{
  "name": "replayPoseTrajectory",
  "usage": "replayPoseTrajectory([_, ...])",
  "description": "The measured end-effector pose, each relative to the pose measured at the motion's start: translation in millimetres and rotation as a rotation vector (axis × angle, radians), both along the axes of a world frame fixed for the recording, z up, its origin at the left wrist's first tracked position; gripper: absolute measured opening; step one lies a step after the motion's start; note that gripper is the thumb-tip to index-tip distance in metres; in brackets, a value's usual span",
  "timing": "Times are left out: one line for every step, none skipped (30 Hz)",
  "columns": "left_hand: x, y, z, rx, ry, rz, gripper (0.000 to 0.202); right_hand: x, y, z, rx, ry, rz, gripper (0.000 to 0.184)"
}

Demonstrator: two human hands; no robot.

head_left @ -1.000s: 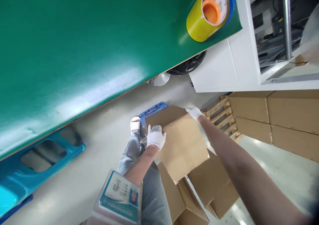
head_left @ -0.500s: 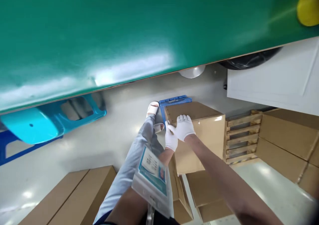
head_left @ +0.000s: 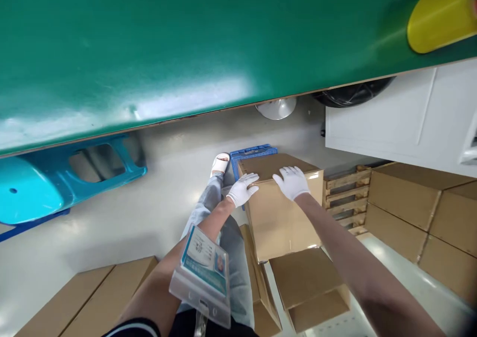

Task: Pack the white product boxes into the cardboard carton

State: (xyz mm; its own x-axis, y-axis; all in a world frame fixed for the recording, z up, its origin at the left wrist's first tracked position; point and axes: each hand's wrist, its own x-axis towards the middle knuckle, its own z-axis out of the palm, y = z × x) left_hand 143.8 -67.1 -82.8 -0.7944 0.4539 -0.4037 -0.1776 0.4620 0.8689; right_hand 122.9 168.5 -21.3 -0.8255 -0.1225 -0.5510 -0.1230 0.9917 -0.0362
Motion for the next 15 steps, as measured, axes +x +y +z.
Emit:
replayPoseTrajectory([3,1,0.7,-0.005,0.012,0.006,0.031,0,-6,-0.9,-0.015,-0.012,0.004,0.052])
replayPoseTrajectory([6,2,1.7,-0.016,0.024,0.018,0.033,1,-13,-0.9,-0.039,-0.021,0.010,0.055])
replayPoseTrajectory([11,4,2.8,-0.038,0.036,0.040,0.035,0,-19,0.0,-0.083,-0.020,0.033,0.056])
replayPoseTrajectory([16,5,3.9,-0.067,0.048,0.068,0.037,0,-20,1.7,-0.124,-0.018,0.057,0.055])
replayPoseTrajectory([21,7,4.7,-0.100,0.059,0.100,0.038,-2,-15,3.9,-0.157,-0.012,0.080,0.052])
replayPoseTrajectory([25,9,5.2,-0.131,0.069,0.134,0.039,-5,-3,6.4,-0.173,-0.016,0.095,0.050])
replayPoseTrajectory([29,11,5.5,-0.156,0.076,0.169,0.038,-8,14,8.7,-0.167,-0.032,0.098,0.048])
replayPoseTrajectory([32,13,5.6,-0.170,0.076,0.205,0.037,-12,36,10.2,-0.146,-0.049,0.075,0.048])
replayPoseTrajectory([33,16,5.8,-0.173,0.066,0.242,0.035,-16,60,10.4,-0.117,-0.075,0.017,0.047])
replayPoseTrajectory([34,20,6.0,-0.175,0.044,0.283,0.034,-20,84,8.8,-0.084,-0.093,-0.090,0.046])
replayPoseTrajectory([34,24,6.4,-0.186,0.011,0.332,0.033,-24,105,5.4,-0.054,-0.107,-0.236,0.044])
replayPoseTrajectory([33,28,6.9,-0.211,-0.032,0.380,0.032,-28,122,0.3,-0.032,-0.119,-0.382,0.043])
replayPoseTrajectory([32,33,7.5,-0.246,-0.080,0.423,0.032,-31,134,-6.0,-0.016,-0.123,-0.519,0.043])
replayPoseTrajectory([31,36,8.0,-0.286,-0.123,0.454,0.032,-32,141,-12.8,-0.006,-0.124,-0.630,0.045])
replayPoseTrajectory([30,39,8.3,-0.324,-0.157,0.471,0.033,-33,144,-19.4,0.001,-0.124,-0.707,0.047])
